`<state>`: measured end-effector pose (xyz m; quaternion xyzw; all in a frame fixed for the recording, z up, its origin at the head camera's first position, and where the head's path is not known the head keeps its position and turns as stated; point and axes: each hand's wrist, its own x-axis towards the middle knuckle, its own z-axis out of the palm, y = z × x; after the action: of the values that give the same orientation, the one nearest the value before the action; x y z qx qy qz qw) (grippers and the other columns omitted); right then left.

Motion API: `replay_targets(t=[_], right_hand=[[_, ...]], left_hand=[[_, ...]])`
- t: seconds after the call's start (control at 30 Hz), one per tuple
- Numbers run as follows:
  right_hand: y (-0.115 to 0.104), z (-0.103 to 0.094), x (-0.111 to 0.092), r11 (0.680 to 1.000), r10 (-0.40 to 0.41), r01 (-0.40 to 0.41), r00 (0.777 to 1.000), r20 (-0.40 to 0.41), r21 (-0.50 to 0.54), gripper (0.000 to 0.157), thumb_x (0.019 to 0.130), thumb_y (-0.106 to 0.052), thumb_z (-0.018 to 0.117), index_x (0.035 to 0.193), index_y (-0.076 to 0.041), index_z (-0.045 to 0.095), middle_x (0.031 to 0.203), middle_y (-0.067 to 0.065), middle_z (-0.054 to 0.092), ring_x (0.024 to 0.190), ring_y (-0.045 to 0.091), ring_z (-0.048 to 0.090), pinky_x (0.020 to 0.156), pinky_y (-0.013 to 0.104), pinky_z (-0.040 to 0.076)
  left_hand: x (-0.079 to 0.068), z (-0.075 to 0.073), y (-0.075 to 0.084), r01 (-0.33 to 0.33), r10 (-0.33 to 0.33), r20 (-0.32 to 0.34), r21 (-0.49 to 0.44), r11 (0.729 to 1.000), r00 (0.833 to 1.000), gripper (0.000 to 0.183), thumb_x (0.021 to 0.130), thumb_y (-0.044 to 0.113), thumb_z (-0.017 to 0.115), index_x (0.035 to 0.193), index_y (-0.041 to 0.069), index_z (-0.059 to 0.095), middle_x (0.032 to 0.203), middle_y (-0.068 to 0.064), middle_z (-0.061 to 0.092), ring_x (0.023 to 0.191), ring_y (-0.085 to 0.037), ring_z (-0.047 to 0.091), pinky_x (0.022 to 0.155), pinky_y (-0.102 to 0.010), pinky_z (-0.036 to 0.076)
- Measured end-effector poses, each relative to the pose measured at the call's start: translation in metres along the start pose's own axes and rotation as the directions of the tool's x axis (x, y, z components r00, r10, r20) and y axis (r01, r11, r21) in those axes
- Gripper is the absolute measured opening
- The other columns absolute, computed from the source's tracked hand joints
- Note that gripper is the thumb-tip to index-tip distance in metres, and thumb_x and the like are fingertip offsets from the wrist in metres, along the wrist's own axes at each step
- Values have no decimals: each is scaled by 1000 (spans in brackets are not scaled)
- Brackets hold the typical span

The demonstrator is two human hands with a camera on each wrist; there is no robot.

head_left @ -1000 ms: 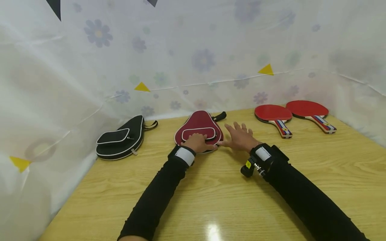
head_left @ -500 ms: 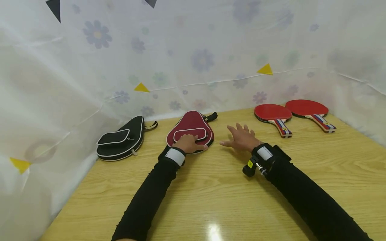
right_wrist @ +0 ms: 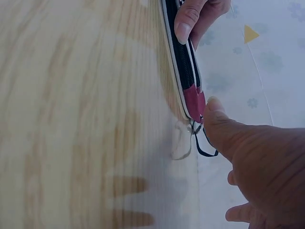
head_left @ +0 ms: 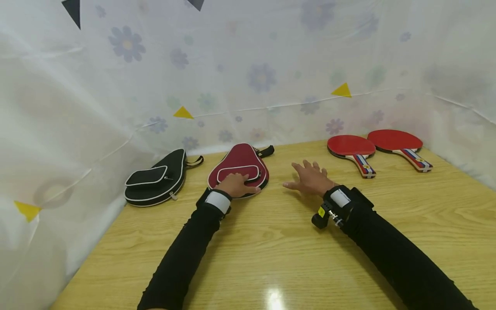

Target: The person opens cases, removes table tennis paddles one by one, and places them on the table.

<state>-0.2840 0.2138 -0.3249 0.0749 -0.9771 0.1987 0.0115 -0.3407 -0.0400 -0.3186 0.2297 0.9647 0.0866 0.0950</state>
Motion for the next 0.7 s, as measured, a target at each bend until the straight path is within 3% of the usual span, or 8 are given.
replay_targets(t=[0.33, 0.7], right_hand=[[1, 0, 0, 1000, 5, -5, 1000, 1, 11, 81, 99, -45, 61, 157, 2, 29, 158, 38, 19, 143, 63, 10, 109, 77, 10], [1, 3, 2, 1000, 8, -8, 1000, 11, 2, 81, 99, -48, 60, 157, 1, 31, 158, 36, 20, 144, 62, 12, 110, 76, 12]], left_hand=[[-5, -4, -3, -2, 2, -1, -27, 1000, 1000, 75, 98, 53, 59, 156, 9, 39, 157, -22, 38, 143, -38, 39, 113, -51, 36], [-3, -3, -10, 18, -18, 5, -27, 999, 1000, 76, 98, 54, 59, 157, 11, 37, 159, -23, 35, 146, -38, 33, 115, -52, 33]])
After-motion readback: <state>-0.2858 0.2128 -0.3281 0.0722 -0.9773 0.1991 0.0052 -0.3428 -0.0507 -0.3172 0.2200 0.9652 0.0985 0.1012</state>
